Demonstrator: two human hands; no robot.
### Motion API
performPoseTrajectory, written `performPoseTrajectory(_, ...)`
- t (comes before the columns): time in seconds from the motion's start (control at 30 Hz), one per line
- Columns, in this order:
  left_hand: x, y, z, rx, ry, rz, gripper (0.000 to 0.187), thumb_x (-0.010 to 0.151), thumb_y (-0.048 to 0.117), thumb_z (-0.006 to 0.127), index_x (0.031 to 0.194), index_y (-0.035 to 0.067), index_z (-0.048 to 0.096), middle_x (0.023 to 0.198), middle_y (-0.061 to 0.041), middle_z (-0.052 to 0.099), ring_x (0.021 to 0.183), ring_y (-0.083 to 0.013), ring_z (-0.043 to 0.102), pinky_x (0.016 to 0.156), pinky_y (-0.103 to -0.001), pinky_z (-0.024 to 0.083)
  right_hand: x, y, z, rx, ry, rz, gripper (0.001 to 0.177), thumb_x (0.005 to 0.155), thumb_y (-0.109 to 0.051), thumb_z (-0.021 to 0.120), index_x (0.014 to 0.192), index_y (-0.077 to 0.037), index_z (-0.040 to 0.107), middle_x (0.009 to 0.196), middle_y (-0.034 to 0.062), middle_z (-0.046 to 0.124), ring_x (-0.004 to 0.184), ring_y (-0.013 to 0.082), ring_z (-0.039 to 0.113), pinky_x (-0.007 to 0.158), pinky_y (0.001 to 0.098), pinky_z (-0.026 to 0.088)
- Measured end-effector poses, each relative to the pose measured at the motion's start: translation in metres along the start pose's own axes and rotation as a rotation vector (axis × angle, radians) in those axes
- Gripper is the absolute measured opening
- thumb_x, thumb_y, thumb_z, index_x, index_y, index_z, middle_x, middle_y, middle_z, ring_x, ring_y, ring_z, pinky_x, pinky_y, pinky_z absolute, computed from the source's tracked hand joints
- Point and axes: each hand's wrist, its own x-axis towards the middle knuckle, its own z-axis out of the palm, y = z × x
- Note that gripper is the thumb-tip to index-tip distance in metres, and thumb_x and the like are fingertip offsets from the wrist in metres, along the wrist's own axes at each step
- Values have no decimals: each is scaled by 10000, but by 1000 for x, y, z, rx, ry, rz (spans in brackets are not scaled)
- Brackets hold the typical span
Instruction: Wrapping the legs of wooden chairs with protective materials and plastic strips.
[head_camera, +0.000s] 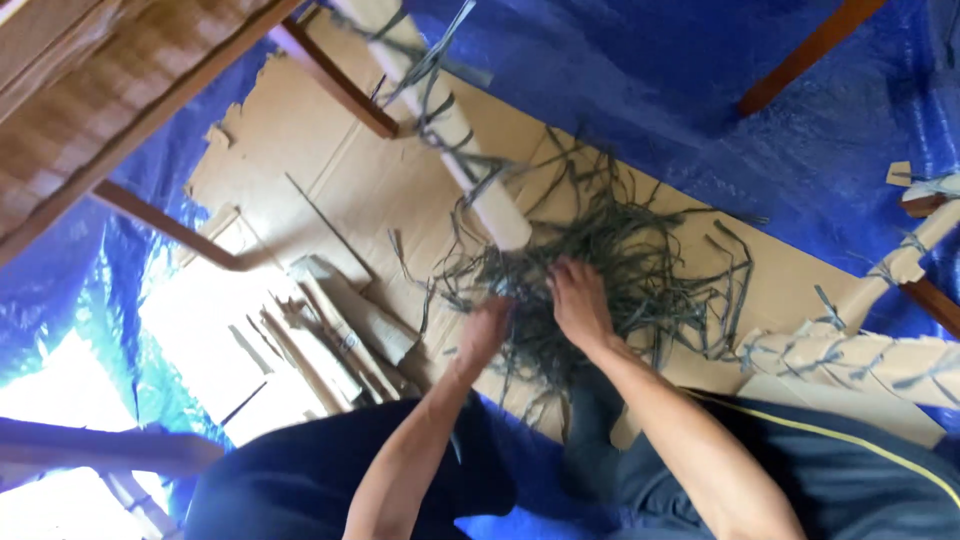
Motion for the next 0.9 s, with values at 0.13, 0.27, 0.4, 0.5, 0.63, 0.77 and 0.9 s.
performPoseTrajectory(0.13, 9, 51, -45, 134, 278, -8, 251, 856, 24, 595, 1046, 130, 720, 1005, -116, 730, 1023, -346, 656, 921, -476, 511, 10, -18, -32, -106, 305, -174, 275, 937, -157, 565, 1128, 21, 652, 1226, 255, 641, 1108, 427, 564, 881, 504, 451)
performPoseTrajectory(0.27, 1, 109, -72, -21, 432, 75, 352, 855, -37, 524, 1130, 97, 698, 1000, -142, 709, 934, -339, 686, 843, -461, 522, 23, -26, -59, 272, 131, 170, 223, 995, -168, 524, 1119, -30, 648, 1051, 166, 701, 936, 348, 668, 832, 467, 523)
performPoseTrajectory(0.4, -22, 175, -84, -291, 446, -59, 363, 923, -53, 479, 1177, 56, 714, 894, -127, 697, 714, -235, 693, 714, -352, 545, 16, -57, -120, 372, 2, 246, 377, 1051, -360, 542, 925, -28, 668, 819, 134, 722, 776, 275, 695, 739, 441, 528)
performPoseTrajectory(0.5, -43, 223, -82, -562, 601, -61, 271, 1043, 36, 445, 1186, 22, 675, 979, -81, 719, 653, -146, 604, 601, -290, 521, -7, -85, -167, 300, -55, 161, 476, 1109, -407, 504, 896, 5, 610, 744, 188, 622, 726, 338, 600, 695, 459, 504)
performPoseTrajectory(0.63, -60, 254, -102, -705, 608, -175, 273, 1039, 88, 469, 1204, 24, 676, 999, -63, 728, 609, -110, 592, 560, -263, 499, -24, -131, -241, 221, -166, 140, 424, 1103, -348, 447, 914, -1, 599, 711, 127, 613, 641, 288, 592, 666, 470, 478)
performPoseTrajectory(0.77, -55, 267, -165, -769, 374, -176, 301, 1070, 135, 449, 1304, 68, 627, 1131, -39, 711, 691, -101, 652, 542, -241, 480, -30, -136, -267, -18, -378, 118, 391, 1134, -282, 342, 1008, -10, 593, 647, 62, 520, 534, 274, 473, 562, 507, 493)
performPoseTrajectory(0.9, -35, 316, -250, -800, 107, -323, 353, 1069, 139, 432, 1376, 95, 601, 1183, -29, 713, 725, -86, 654, 500, -184, 435, -8, -108, -255, 297, -68, -387, 318, 1086, -161, 433, 1308, 60, 489, 633, -38, 577, 567, 126, 578, 591, 356, 501)
